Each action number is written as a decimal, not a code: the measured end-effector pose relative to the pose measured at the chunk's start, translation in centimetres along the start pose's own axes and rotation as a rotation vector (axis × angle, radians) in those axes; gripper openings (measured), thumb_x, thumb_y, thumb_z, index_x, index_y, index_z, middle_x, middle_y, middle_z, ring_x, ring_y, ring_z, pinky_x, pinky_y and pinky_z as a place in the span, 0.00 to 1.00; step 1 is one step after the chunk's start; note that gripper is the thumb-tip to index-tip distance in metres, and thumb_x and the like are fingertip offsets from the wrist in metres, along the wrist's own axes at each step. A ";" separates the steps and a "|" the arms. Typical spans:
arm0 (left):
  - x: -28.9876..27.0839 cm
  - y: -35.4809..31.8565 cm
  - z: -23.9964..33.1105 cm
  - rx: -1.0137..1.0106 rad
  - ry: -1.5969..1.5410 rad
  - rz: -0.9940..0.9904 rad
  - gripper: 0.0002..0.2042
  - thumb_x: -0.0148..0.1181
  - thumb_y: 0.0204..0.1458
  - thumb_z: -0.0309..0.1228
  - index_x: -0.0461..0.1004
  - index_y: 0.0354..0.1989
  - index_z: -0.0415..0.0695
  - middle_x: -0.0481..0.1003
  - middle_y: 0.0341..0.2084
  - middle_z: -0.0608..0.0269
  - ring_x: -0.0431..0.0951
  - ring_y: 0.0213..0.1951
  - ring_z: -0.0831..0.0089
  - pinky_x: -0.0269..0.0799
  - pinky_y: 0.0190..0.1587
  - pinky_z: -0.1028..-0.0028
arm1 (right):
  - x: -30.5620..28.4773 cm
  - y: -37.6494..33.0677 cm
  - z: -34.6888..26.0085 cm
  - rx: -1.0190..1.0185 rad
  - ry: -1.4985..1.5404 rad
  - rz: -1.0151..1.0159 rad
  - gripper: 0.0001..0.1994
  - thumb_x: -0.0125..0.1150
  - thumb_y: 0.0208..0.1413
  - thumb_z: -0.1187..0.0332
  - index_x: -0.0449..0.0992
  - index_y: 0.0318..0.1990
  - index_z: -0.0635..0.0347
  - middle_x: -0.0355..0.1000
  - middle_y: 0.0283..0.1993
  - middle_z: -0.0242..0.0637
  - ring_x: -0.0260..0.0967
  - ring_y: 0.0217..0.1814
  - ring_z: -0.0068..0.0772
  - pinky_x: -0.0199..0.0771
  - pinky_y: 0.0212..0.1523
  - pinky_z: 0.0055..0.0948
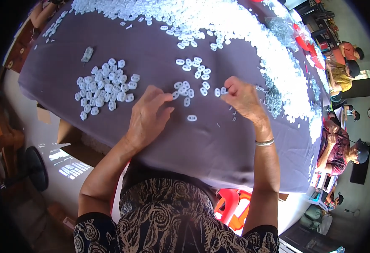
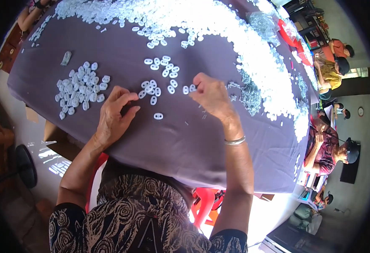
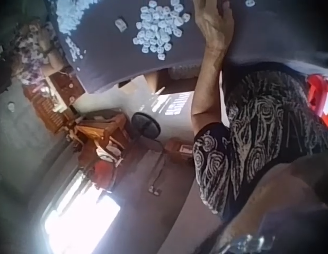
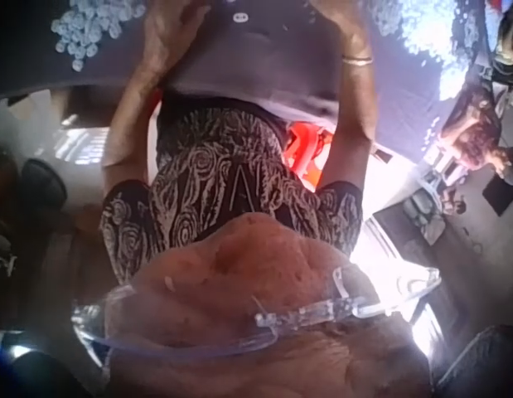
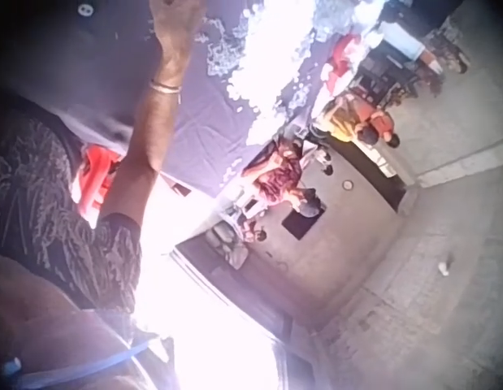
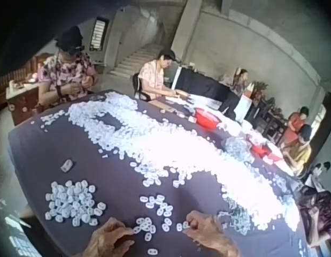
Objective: The person assembles plastic fasteners by inserting small pins into white plastic pieces and pressing them together by hand, then places the assembled fasteners on the table.
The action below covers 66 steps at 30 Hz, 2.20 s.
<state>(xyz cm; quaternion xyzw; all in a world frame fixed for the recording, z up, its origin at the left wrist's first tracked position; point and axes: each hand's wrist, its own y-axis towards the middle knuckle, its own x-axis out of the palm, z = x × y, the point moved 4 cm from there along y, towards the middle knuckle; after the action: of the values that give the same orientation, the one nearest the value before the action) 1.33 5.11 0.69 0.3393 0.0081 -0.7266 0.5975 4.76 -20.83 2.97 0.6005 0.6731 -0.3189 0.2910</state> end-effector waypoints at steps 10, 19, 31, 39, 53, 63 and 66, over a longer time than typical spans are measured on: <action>0.2 0.0 0.1 -0.014 0.035 -0.011 0.14 0.63 0.40 0.17 0.73 0.38 0.41 0.68 0.32 0.58 0.72 0.32 0.63 0.69 0.32 0.71 | 4.8 4.0 -5.0 -0.282 0.004 0.012 0.10 0.67 0.42 0.74 0.70 0.30 0.65 0.69 0.20 0.37 0.65 0.21 0.23 0.67 0.26 0.24; 0.0 0.3 0.3 -0.027 0.050 -0.017 0.14 0.64 0.39 0.18 0.73 0.38 0.40 0.68 0.32 0.58 0.73 0.33 0.63 0.70 0.31 0.70 | 0.1 8.4 0.1 -0.172 0.032 0.370 0.15 0.68 0.46 0.65 0.74 0.39 0.61 0.74 0.26 0.37 0.70 0.27 0.26 0.72 0.30 0.27; 0.2 0.6 0.1 -0.044 0.089 -0.066 0.15 0.65 0.35 0.19 0.73 0.36 0.39 0.68 0.31 0.57 0.71 0.30 0.60 0.68 0.31 0.67 | -2.3 16.5 7.3 -0.237 -0.737 0.408 0.33 0.54 0.53 0.43 0.66 0.54 0.64 0.63 0.54 0.50 0.60 0.54 0.51 0.61 0.53 0.47; 0.4 0.7 -0.2 -0.051 0.105 -0.085 0.16 0.66 0.34 0.20 0.73 0.36 0.40 0.68 0.32 0.58 0.71 0.30 0.62 0.68 0.31 0.66 | -0.2 19.8 3.8 -0.252 -0.543 0.293 0.34 0.63 0.48 0.50 0.62 0.57 0.65 0.65 0.51 0.50 0.60 0.53 0.51 0.61 0.54 0.44; 0.3 0.5 0.2 0.006 0.114 -0.061 0.15 0.65 0.35 0.20 0.73 0.36 0.39 0.68 0.32 0.58 0.71 0.32 0.60 0.68 0.33 0.66 | 2.8 17.2 1.3 -0.588 -0.277 0.352 0.18 0.64 0.46 0.66 0.72 0.47 0.54 0.69 0.48 0.36 0.63 0.52 0.41 0.64 0.54 0.34; 0.5 -0.2 0.0 0.040 0.106 -0.020 0.13 0.63 0.37 0.21 0.72 0.34 0.40 0.68 0.32 0.57 0.71 0.36 0.58 0.69 0.35 0.64 | 4.5 8.6 -0.4 -0.535 -0.235 0.292 0.15 0.61 0.48 0.69 0.72 0.45 0.52 0.68 0.46 0.36 0.62 0.48 0.42 0.64 0.51 0.36; 0.7 -0.5 0.0 0.071 0.121 0.001 0.12 0.64 0.37 0.21 0.72 0.33 0.40 0.68 0.32 0.58 0.72 0.36 0.59 0.70 0.35 0.66 | 4.9 6.5 -0.9 -0.534 -0.262 0.343 0.15 0.62 0.49 0.69 0.72 0.46 0.53 0.68 0.46 0.35 0.62 0.48 0.43 0.64 0.50 0.36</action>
<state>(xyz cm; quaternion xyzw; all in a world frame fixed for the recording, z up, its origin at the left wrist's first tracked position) 0.89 4.63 0.14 0.4035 0.0181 -0.7043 0.5838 10.70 -16.60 -0.76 0.5614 0.5788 -0.1523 0.5715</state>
